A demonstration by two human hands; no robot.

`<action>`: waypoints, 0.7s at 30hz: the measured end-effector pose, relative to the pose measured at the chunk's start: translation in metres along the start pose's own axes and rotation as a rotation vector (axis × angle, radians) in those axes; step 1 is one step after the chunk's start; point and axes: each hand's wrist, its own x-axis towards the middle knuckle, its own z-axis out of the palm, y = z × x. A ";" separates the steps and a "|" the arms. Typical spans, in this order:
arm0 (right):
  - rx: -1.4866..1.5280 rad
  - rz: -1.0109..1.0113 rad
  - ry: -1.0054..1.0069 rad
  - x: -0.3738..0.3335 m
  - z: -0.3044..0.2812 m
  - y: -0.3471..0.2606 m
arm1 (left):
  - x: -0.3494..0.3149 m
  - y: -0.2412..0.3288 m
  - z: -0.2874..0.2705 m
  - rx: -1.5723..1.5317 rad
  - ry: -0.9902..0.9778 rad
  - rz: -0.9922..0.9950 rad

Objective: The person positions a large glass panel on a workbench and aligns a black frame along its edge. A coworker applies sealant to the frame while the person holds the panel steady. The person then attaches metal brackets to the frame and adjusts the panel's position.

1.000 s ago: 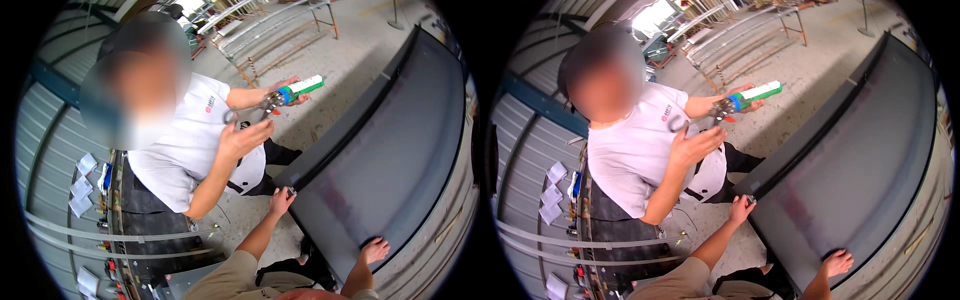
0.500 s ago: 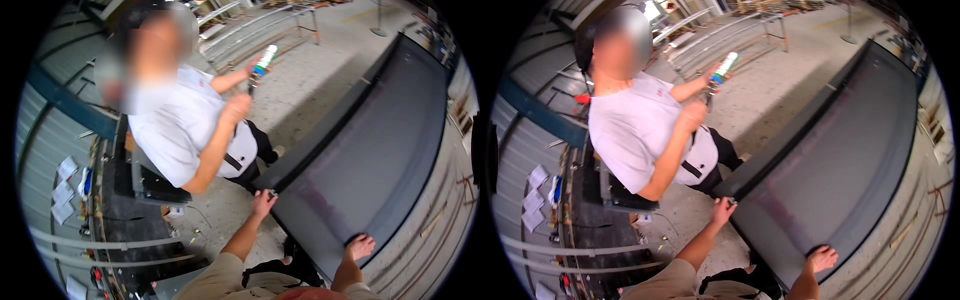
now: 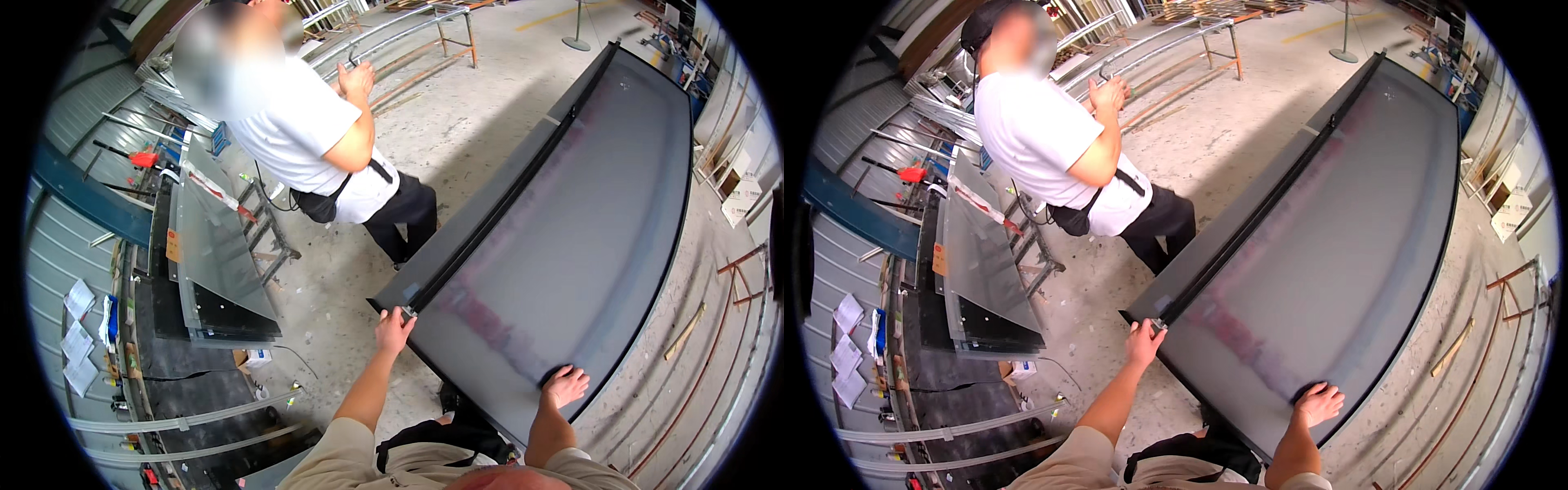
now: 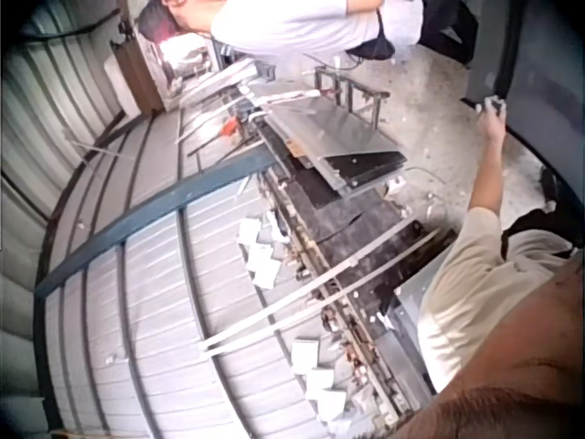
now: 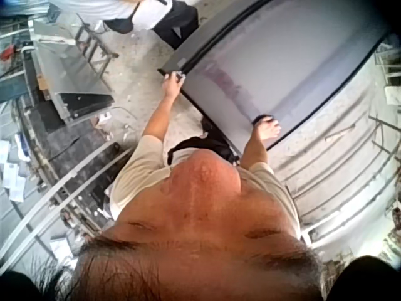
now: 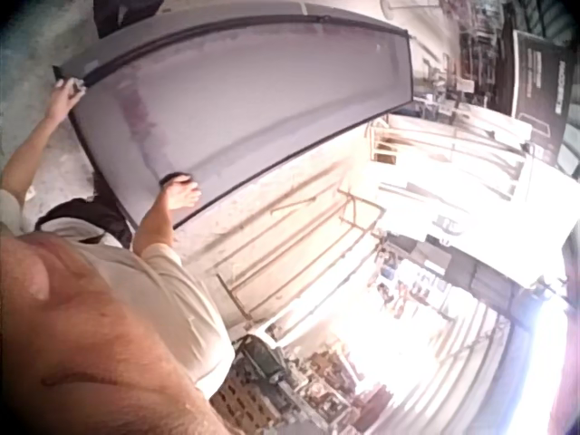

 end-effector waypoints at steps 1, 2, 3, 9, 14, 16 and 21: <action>0.005 0.003 0.014 0.001 0.002 0.000 | 0.001 0.002 -0.001 -0.010 0.025 0.016; 0.006 0.022 0.031 0.000 0.004 0.002 | 0.005 0.006 -0.001 -0.023 0.043 0.047; 0.054 0.005 0.057 0.001 0.006 0.005 | 0.006 0.001 0.002 -0.043 0.044 0.084; 0.065 0.023 -0.007 0.009 0.000 0.001 | -0.003 -0.007 0.014 -0.028 0.025 0.025; 0.088 0.054 -0.026 0.008 -0.006 0.001 | -0.001 -0.009 0.017 -0.026 0.029 0.064; 0.098 0.055 -0.032 0.007 -0.005 0.004 | 0.000 -0.013 0.019 -0.028 0.039 0.094; 0.086 0.058 -0.056 0.004 -0.007 0.002 | 0.000 -0.004 0.006 -0.013 0.028 0.101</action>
